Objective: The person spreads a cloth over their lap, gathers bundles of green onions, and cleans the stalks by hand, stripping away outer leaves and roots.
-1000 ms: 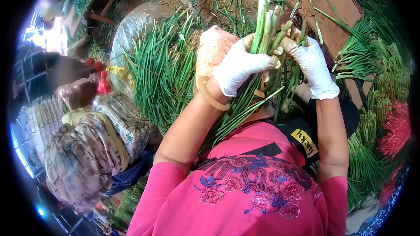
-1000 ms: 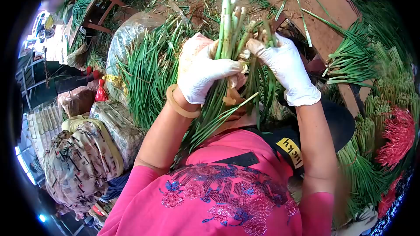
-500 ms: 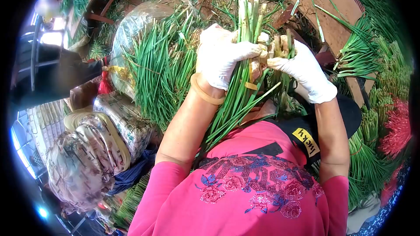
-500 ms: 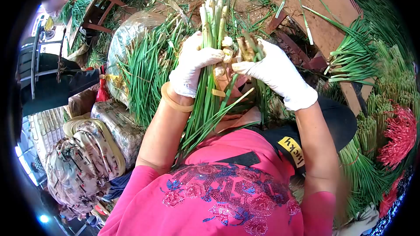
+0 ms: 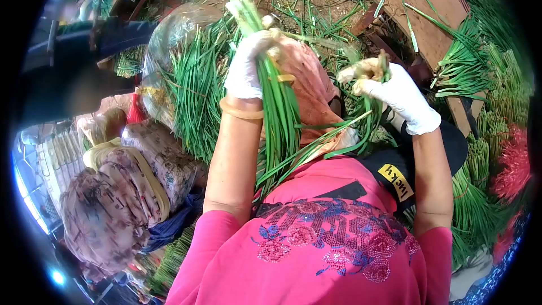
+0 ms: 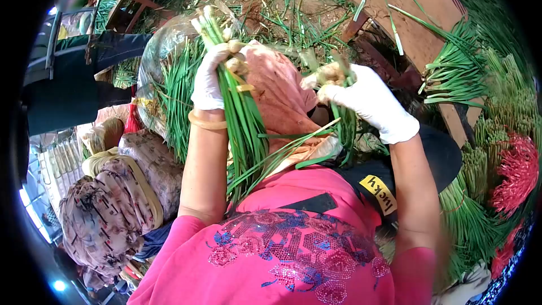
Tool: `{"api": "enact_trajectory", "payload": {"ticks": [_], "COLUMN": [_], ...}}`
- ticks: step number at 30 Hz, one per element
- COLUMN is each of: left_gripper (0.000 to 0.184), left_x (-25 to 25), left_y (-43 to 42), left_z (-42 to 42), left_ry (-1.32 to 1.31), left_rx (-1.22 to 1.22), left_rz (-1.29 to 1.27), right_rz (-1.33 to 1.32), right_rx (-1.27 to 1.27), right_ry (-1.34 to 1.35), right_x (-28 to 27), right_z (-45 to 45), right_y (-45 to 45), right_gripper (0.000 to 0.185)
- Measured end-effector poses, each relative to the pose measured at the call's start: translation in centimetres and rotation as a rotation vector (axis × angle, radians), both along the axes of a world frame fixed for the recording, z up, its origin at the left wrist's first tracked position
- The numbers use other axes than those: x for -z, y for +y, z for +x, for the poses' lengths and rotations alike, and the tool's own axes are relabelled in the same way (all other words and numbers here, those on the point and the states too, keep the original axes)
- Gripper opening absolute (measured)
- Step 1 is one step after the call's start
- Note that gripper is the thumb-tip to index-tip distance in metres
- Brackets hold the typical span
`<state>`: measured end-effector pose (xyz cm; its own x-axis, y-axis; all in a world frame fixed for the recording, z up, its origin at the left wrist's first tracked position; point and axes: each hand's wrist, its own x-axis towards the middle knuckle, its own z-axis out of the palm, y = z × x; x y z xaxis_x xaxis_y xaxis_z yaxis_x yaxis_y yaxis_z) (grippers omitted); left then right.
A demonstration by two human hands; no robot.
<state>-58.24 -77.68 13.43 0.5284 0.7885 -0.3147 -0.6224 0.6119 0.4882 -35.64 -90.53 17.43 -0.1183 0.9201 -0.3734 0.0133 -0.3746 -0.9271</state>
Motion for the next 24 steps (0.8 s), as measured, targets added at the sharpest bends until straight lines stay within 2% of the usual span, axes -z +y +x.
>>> {"api": "enact_trajectory", "payload": {"ticks": [3, 5, 7, 9, 10, 11, 13, 15, 16, 17, 19, 22, 23, 24], "left_gripper": [0.030, 0.028, 0.028, 0.029, 0.029, 0.029, 0.029, 0.030, 0.030, 0.030, 0.030, 0.031, 0.031, 0.031], "left_x": [0.8, 2.6, 2.8, 2.8, 2.7, 2.6, 2.9, 3.0, 2.6, 2.4, 2.2, 1.8, 1.8, 2.1], "left_y": [0.5, 1.5, 1.5, 1.1, 1.0, 0.9, 1.0, 1.1, 0.9, 1.0, 1.0, 0.9, 0.9, 0.8], "left_z": [-1.5, -3.2, -3.7, -3.6, -3.4, -3.3, -3.5, -3.4, -3.1, -3.0, -3.0, -3.1, -3.0, -2.9], "left_ry": [-0.132, -0.199, -0.176, -0.143, -0.131, -0.117, -0.139, -0.185, -0.119, -0.122, -0.126, -0.155, -0.163, -0.154], "left_rx": [-0.095, -0.015, -0.036, -0.111, -0.118, -0.125, -0.072, -0.021, -0.042, -0.039, -0.035, -0.021, -0.012, -0.025], "left_rz": [-0.062, -0.026, -0.035, -0.073, -0.077, -0.081, -0.076, -0.056, -0.022, -0.018, -0.011, -0.021, -0.021, -0.012], "right_rz": [0.093, 0.003, 0.026, -0.110, -0.079, -0.050, -0.204, 0.088, -0.053, -0.030, -0.098, -0.311, -0.364, -0.327], "right_rx": [0.162, 0.380, 0.320, 0.224, 0.223, 0.262, -0.146, -0.314, -0.298, -0.359, -0.307, -0.314, -0.411, -0.328], "right_ry": [-0.131, -0.078, -0.280, -0.488, -0.420, -0.231, -0.668, -0.812, -0.744, -0.846, -0.689, -0.606, -0.649, -0.620], "right_x": [1.1, 2.6, 2.3, 2.1, 3.0, 4.4, 4.0, 6.3, 7.3, 8.9, 8.8, 10.6, 11.0, 12.1], "right_z": [2.3, 4.0, 5.1, 5.0, 4.6, 3.6, 1.8, 0.3, -0.4, -0.4, -0.4, -0.8, -1.2, -1.8], "right_y": [-0.4, -0.7, -0.9, -1.2, -1.7, -2.3, -1.9, -2.8, -3.2, -3.6, -3.9, -4.9, -5.0, -5.5], "right_gripper": [0.020, 0.022, 0.024, 0.026, 0.024, 0.030, 0.041, 0.040, 0.049, 0.052, 0.054, 0.056, 0.056, 0.062]}}
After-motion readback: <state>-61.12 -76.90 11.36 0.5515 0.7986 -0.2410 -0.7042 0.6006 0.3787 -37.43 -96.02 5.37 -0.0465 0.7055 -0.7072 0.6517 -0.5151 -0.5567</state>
